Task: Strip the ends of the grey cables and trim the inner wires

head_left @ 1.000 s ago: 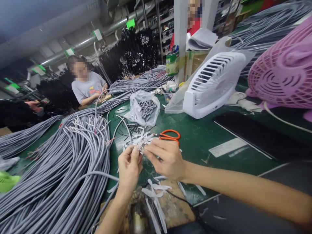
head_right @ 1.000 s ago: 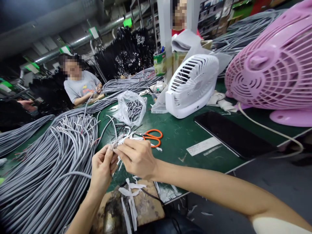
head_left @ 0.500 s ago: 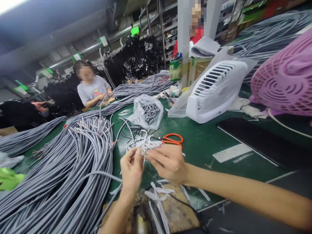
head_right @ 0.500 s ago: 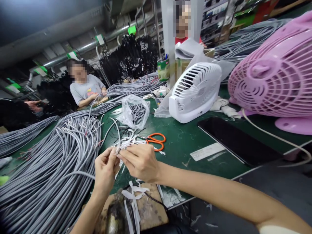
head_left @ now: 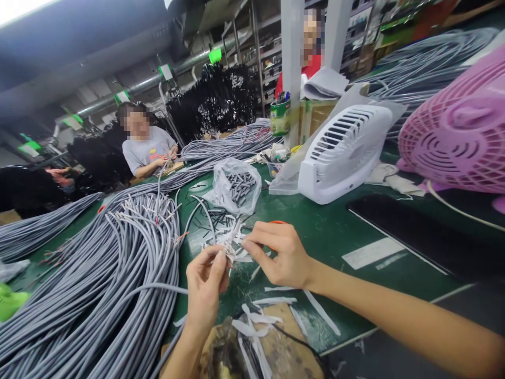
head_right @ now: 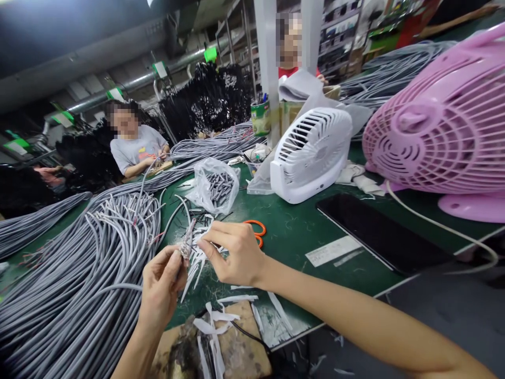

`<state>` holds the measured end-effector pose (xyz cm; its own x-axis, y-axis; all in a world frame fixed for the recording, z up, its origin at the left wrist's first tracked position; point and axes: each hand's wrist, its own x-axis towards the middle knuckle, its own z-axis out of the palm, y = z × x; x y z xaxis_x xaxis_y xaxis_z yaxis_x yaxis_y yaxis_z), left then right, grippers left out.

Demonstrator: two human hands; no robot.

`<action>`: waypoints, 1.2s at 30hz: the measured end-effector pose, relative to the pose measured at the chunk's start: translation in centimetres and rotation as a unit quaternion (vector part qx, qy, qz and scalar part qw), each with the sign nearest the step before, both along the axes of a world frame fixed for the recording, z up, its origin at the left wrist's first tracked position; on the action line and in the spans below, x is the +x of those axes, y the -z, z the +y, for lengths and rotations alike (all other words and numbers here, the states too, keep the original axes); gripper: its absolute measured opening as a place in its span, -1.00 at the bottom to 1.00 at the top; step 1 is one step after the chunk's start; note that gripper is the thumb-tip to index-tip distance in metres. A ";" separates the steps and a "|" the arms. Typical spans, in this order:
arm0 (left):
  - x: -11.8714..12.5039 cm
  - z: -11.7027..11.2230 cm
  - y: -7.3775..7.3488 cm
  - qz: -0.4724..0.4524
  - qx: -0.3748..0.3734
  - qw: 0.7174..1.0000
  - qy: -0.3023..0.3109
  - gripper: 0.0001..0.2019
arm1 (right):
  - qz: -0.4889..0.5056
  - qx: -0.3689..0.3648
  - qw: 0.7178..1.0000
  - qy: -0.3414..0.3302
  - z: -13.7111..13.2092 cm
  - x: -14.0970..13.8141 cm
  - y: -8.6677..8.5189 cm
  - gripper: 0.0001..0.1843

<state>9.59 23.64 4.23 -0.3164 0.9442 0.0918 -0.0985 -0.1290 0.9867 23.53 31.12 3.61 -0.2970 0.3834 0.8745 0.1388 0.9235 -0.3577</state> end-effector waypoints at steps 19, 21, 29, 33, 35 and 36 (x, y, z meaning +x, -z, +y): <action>0.1 0.5 0.4 0.012 -0.021 0.999 -0.021 -0.65 | 0.015 -0.017 1.000 -0.013 -0.6 0.4 -0.2 -0.73; 0.2 0.4 0.3 0.014 -0.019 0.999 -0.022 -0.65 | -0.012 -0.042 0.999 0.016 -0.2 0.3 -0.2 -0.74; 0.4 0.1 0.3 0.021 -0.023 0.999 -0.005 -0.65 | -0.028 -0.109 0.991 -0.072 -0.2 -0.4 0.0 -0.67; 0.7 0.3 0.4 0.007 -0.036 0.999 0.018 -0.63 | -0.014 -0.135 0.985 -0.102 -0.6 -0.6 0.1 -0.65; 0.8 0.3 0.3 -0.012 -0.047 0.998 0.027 -0.61 | 0.006 -0.094 0.992 -0.081 -0.8 -0.7 0.4 -0.67; 0.9 0.3 0.2 -0.023 -0.053 0.998 0.029 -0.61 | 0.015 -0.057 0.996 -0.065 -1.0 -0.7 0.5 -0.68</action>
<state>10.51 23.92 4.00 -0.2617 0.9649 -0.0223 -0.1486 -0.0174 0.9887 22.79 30.16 3.06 -0.3253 0.4404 0.8368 0.0084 0.8863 -0.4631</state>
